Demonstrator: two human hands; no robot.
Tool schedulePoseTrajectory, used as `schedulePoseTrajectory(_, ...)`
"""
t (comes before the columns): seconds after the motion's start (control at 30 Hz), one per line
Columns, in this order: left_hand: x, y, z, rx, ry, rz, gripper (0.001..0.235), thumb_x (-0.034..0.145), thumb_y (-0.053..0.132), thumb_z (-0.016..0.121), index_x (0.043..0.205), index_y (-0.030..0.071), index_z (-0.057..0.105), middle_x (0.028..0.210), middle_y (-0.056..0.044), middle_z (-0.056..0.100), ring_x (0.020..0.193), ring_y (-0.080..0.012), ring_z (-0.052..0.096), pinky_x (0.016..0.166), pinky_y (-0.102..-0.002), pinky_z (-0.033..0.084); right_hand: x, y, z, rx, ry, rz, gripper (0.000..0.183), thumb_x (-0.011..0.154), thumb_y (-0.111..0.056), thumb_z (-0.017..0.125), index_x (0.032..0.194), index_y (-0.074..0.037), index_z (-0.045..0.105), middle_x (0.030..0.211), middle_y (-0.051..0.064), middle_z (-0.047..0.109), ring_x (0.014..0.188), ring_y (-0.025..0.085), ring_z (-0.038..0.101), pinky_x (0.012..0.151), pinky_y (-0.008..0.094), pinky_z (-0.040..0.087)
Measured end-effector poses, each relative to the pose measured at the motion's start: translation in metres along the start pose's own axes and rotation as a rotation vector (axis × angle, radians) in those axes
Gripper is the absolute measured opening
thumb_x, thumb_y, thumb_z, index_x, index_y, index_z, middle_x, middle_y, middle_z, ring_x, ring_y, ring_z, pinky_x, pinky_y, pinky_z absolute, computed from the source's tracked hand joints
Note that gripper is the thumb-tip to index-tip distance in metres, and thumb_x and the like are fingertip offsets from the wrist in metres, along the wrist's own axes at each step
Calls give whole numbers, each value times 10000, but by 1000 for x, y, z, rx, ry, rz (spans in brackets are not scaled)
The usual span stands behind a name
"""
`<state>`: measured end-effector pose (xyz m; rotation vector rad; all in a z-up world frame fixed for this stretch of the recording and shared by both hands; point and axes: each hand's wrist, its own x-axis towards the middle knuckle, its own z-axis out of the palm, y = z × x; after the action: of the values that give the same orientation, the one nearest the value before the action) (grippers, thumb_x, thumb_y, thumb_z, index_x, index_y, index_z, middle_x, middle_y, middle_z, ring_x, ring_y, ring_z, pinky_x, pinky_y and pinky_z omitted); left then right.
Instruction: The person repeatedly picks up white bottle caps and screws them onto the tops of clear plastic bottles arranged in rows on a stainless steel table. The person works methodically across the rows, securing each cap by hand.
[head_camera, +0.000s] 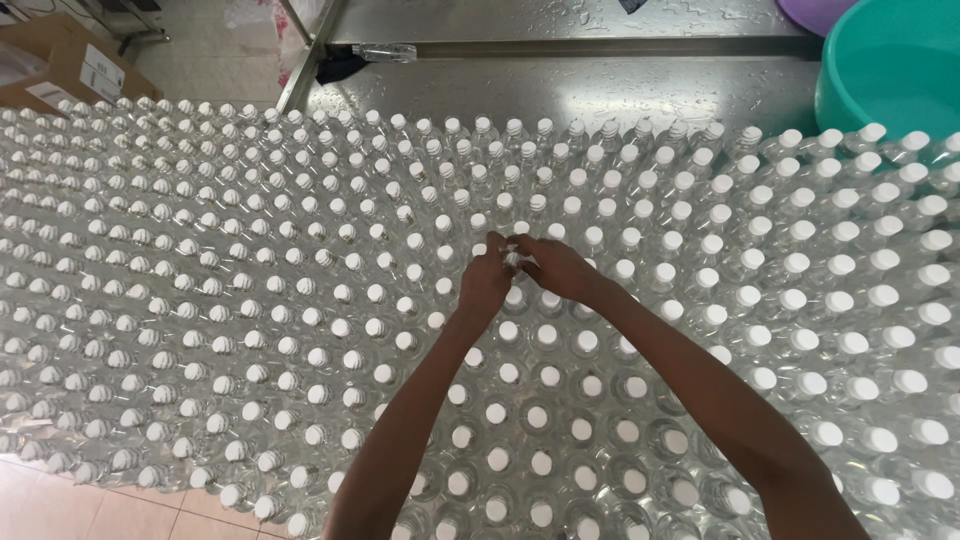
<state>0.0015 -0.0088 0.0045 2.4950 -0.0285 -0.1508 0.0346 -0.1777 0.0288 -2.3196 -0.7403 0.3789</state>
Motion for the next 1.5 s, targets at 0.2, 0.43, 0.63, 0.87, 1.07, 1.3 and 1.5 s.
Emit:
schedulePoseTrajectory(0.2,14,-8,12,181,1,28,440,997,170,606,1346,128,342,919,-200,697,915,-401,732,792,-512,615,-1,1,3,-206,-22,-26,332,1035,-147,521,1355,-122,436,1223,211,683,1156,419,668,988,557,508)
schedulePoseTrajectory(0.43,26,-17,28,261,35,61,540,950,175,685,1425,20,482,983,-247,705,945,-405,731,810,-512,619,10,17,14,-247,-25,2,484,1017,-121,552,1467,-87,377,1278,239,647,1190,433,646,982,563,513)
schedulePoseTrajectory(0.63,-12,-17,-26,-104,-5,-46,619,878,184,730,1454,161,505,1311,-153,691,1297,-375,587,1038,-527,509,5,-27,-16,-243,-95,-62,422,1008,-222,618,1388,-57,534,1358,225,589,1263,430,589,987,577,519)
schedulePoseTrajectory(0.87,-59,-48,-73,-410,128,-127,418,921,187,704,1324,102,630,1182,-157,743,656,-169,691,631,-342,551,33,-14,-3,-386,-222,-15,251,982,-176,615,1223,-150,683,1111,175,704,1081,419,689,902,527,555)
schedulePoseTrajectory(1.07,-99,-47,-90,-653,104,-224,404,920,143,674,1316,64,645,1160,-152,746,483,-121,655,532,-310,548,53,11,19,-420,-203,-177,107,911,-71,579,932,-18,669,842,224,704,840,446,719,733,540,563)
schedulePoseTrajectory(1.3,-118,-38,-79,-1461,-71,-199,663,1044,580,430,1349,-4,504,1265,-270,680,510,-154,659,275,-133,328,34,1,19,-569,-173,-208,363,867,-29,692,1223,-78,642,1099,253,676,1053,469,665,829,546,553)
schedulePoseTrajectory(1.5,-130,-34,-80,-1580,-219,-135,863,991,773,275,1421,47,453,1282,-311,647,555,-221,701,265,-149,341,-19,-89,6,-260,151,-231,244,927,-192,720,1152,-130,651,1089,125,693,1050,358,668,902,475,543)
